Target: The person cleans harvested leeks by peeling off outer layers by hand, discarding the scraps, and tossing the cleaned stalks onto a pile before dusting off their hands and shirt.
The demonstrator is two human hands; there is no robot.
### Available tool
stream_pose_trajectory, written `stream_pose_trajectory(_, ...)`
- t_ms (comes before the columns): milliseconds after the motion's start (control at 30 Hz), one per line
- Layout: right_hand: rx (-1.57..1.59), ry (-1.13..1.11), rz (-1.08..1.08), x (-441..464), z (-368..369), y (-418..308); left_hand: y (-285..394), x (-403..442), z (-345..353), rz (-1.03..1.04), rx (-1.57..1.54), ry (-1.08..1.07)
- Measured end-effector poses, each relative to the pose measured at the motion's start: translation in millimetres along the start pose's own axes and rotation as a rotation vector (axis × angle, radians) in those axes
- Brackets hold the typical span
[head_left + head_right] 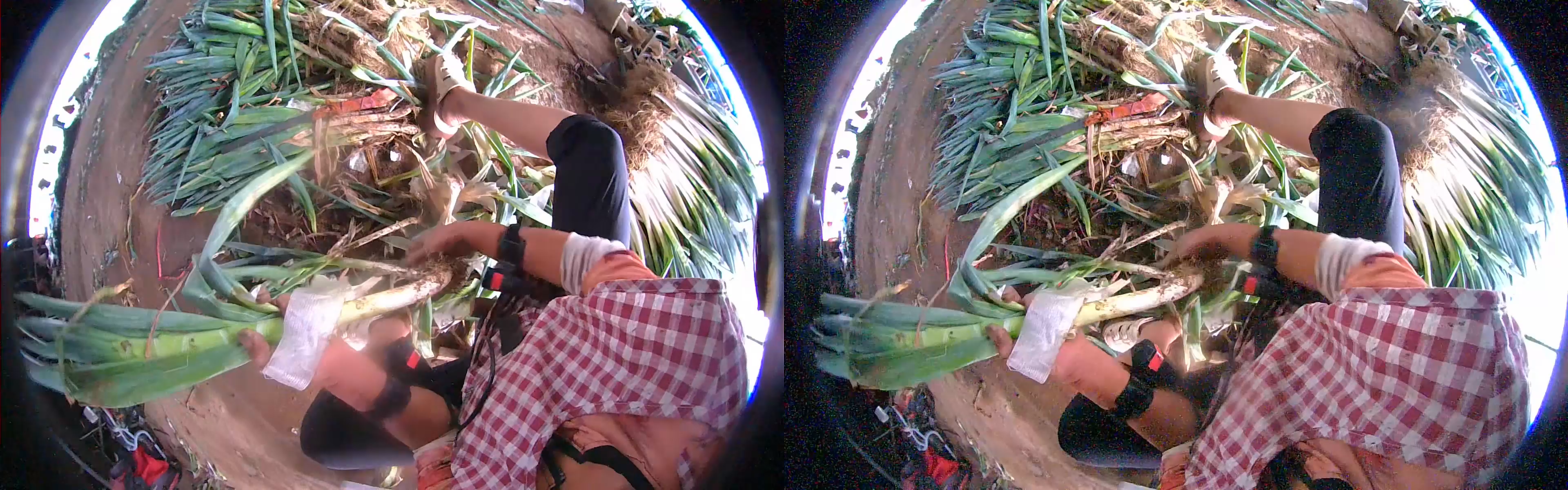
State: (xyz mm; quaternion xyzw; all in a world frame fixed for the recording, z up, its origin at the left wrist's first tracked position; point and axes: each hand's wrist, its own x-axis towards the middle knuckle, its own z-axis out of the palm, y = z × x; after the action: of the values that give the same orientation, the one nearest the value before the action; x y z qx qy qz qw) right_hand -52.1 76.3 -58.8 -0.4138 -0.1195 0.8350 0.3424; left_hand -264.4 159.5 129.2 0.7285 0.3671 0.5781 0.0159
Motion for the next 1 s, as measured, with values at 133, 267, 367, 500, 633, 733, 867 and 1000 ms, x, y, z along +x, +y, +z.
stream_pose_trajectory(133,-1.066,-0.191,-0.155,36,10,1,3,3,-5,-0.099,-0.105,0.038)
stream_pose_trajectory(267,-1.373,0.059,-0.369,39,13,-9,4,5,-12,-0.197,-0.176,0.068)
stream_pose_trajectory(367,-1.409,0.294,-0.272,27,1,-3,3,10,-17,-0.308,-0.240,0.105)
stream_pose_trajectory(500,-1.408,0.782,0.199,-27,-46,15,-3,21,-23,-0.505,-0.400,0.183)
stream_pose_trajectory(633,-1.615,0.756,-0.069,-34,-26,-26,-12,26,-20,-0.732,-0.747,0.280)
stream_pose_trajectory(733,-1.197,0.415,-0.307,-56,30,-78,-25,20,-6,-0.858,-0.982,0.287)
stream_pose_trajectory(867,-1.129,-0.038,-0.144,-132,124,-94,-43,5,39,-1.272,-1.192,0.405)
stream_pose_trajectory(1000,-1.195,0.234,-0.209,-144,122,-48,-128,-137,91,-1.435,-1.082,0.132)
